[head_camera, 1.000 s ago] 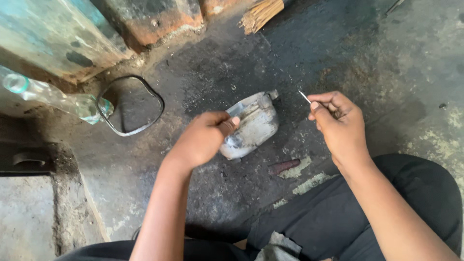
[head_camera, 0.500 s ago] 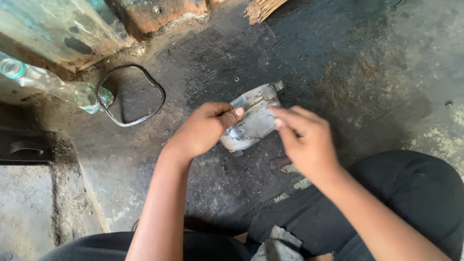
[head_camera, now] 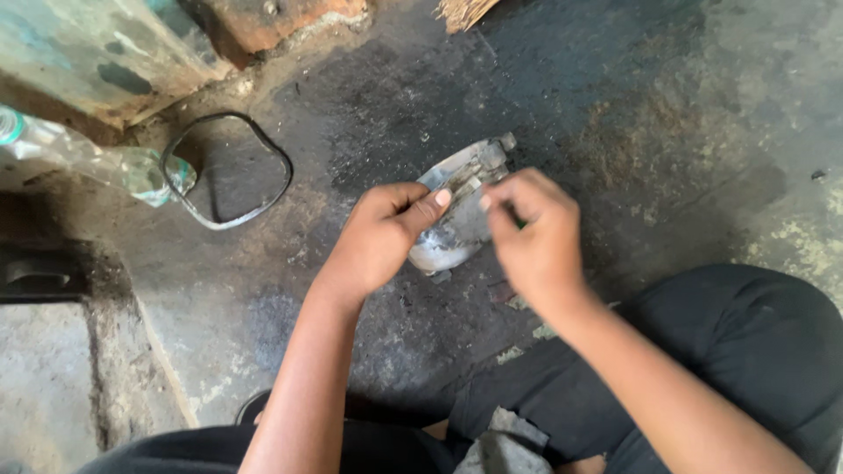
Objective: The person sits on the floor and cleans a small metal part using a green-handled screwdriver and a rag. They scrape the surface of the metal part with the screwdriver and wipe it with the rag repeatedly.
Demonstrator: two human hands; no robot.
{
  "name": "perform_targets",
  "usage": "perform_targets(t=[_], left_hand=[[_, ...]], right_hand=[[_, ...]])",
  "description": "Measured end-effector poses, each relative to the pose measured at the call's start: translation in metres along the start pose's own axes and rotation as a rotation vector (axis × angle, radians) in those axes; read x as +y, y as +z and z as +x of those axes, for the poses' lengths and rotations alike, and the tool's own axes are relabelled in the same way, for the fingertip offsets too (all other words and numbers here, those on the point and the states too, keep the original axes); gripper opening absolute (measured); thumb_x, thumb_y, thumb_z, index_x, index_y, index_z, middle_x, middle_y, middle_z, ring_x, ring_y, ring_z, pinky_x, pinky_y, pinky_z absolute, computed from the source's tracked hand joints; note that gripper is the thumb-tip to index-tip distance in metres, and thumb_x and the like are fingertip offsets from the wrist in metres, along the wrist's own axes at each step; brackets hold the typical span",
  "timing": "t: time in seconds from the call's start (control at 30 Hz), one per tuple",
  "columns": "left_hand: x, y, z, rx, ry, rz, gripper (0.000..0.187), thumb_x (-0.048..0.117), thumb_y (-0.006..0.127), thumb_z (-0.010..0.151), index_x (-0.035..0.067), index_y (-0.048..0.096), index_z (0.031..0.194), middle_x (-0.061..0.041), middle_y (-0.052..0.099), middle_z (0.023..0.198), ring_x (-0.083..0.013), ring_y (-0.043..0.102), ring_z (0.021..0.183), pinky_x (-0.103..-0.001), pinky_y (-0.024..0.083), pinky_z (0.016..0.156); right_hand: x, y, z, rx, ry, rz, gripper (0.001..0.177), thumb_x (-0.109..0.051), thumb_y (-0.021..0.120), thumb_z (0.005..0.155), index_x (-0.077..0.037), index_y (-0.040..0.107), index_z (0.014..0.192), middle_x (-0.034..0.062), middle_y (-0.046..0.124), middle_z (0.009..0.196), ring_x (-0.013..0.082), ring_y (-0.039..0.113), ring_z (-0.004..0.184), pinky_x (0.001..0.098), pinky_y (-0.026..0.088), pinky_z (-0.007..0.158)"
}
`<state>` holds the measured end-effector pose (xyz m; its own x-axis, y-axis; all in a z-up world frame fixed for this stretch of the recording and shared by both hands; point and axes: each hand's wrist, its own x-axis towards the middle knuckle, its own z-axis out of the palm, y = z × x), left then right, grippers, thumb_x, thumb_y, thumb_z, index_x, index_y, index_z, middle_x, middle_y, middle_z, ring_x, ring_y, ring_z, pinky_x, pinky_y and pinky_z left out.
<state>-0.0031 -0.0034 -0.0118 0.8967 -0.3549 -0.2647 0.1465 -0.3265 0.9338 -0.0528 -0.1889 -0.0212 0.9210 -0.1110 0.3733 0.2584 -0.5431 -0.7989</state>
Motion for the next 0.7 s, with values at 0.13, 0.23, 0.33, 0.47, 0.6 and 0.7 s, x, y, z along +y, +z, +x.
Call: perform_targets(t=[0.13, 0.23, 0.33, 0.47, 0.6, 0.7], left_hand=[[-0.006, 0.004, 0.001, -0.014, 0.025, -0.088, 0.041, 0.036, 0.064, 0.097, -0.002, 0.073, 0.083, 0.0, 0.058, 0.065, -0.0094, 0.05, 0.065, -0.034, 0.043, 0.059], [-0.007, 0.001, 0.002, -0.009, 0.034, -0.039, 0.041, 0.036, 0.064, 0.098, -0.002, 0.072, 0.082, -0.001, 0.058, 0.064, -0.0099, 0.05, 0.065, -0.033, 0.044, 0.059], [-0.005, 0.006, 0.003, -0.006, 0.044, -0.051, 0.039, 0.035, 0.064, 0.097, -0.001, 0.073, 0.085, -0.002, 0.062, 0.065, -0.0097, 0.054, 0.065, -0.032, 0.046, 0.06], [-0.001, 0.004, -0.004, -0.009, 0.031, -0.083, 0.039, 0.037, 0.064, 0.095, 0.0, 0.075, 0.086, -0.001, 0.067, 0.068, -0.0095, 0.057, 0.067, -0.033, 0.047, 0.062], [0.005, 0.007, 0.0, 0.048, -0.019, 0.016, 0.041, 0.039, 0.065, 0.093, 0.001, 0.075, 0.084, -0.004, 0.064, 0.062, -0.0129, 0.056, 0.06, -0.035, 0.045, 0.058], [0.001, 0.002, -0.003, 0.041, 0.017, 0.048, 0.046, 0.039, 0.066, 0.097, -0.003, 0.072, 0.082, -0.007, 0.057, 0.063, -0.013, 0.05, 0.063, -0.036, 0.043, 0.059]], right_hand=[[-0.005, 0.006, -0.016, -0.054, -0.022, 0.039, 0.011, 0.009, 0.066, 0.089, 0.001, 0.067, 0.096, 0.0098, 0.07, 0.095, 0.0177, 0.072, 0.09, 0.0307, 0.056, 0.078], [0.003, 0.004, -0.005, -0.003, 0.023, 0.042, 0.011, 0.009, 0.065, 0.089, -0.001, 0.067, 0.093, 0.0083, 0.071, 0.094, 0.0173, 0.072, 0.091, 0.0325, 0.056, 0.081], [0.001, 0.006, -0.011, -0.024, -0.009, 0.0, 0.012, 0.01, 0.066, 0.085, -0.001, 0.067, 0.092, 0.0087, 0.07, 0.091, 0.0174, 0.07, 0.086, 0.033, 0.055, 0.075], [0.009, -0.002, -0.007, -0.004, 0.05, -0.004, 0.011, 0.008, 0.067, 0.09, 0.0, 0.068, 0.097, 0.0102, 0.07, 0.091, 0.0194, 0.068, 0.08, 0.0328, 0.052, 0.07], [0.032, -0.013, -0.017, 0.069, 0.168, -0.024, 0.012, 0.005, 0.071, 0.093, -0.003, 0.072, 0.102, 0.0112, 0.072, 0.089, 0.0253, 0.066, 0.075, 0.033, 0.051, 0.066], [0.06, -0.045, -0.021, -0.052, 0.065, -0.308, 0.013, 0.002, 0.069, 0.089, -0.003, 0.069, 0.101, 0.0122, 0.072, 0.093, 0.0244, 0.074, 0.081, 0.0346, 0.055, 0.07]])
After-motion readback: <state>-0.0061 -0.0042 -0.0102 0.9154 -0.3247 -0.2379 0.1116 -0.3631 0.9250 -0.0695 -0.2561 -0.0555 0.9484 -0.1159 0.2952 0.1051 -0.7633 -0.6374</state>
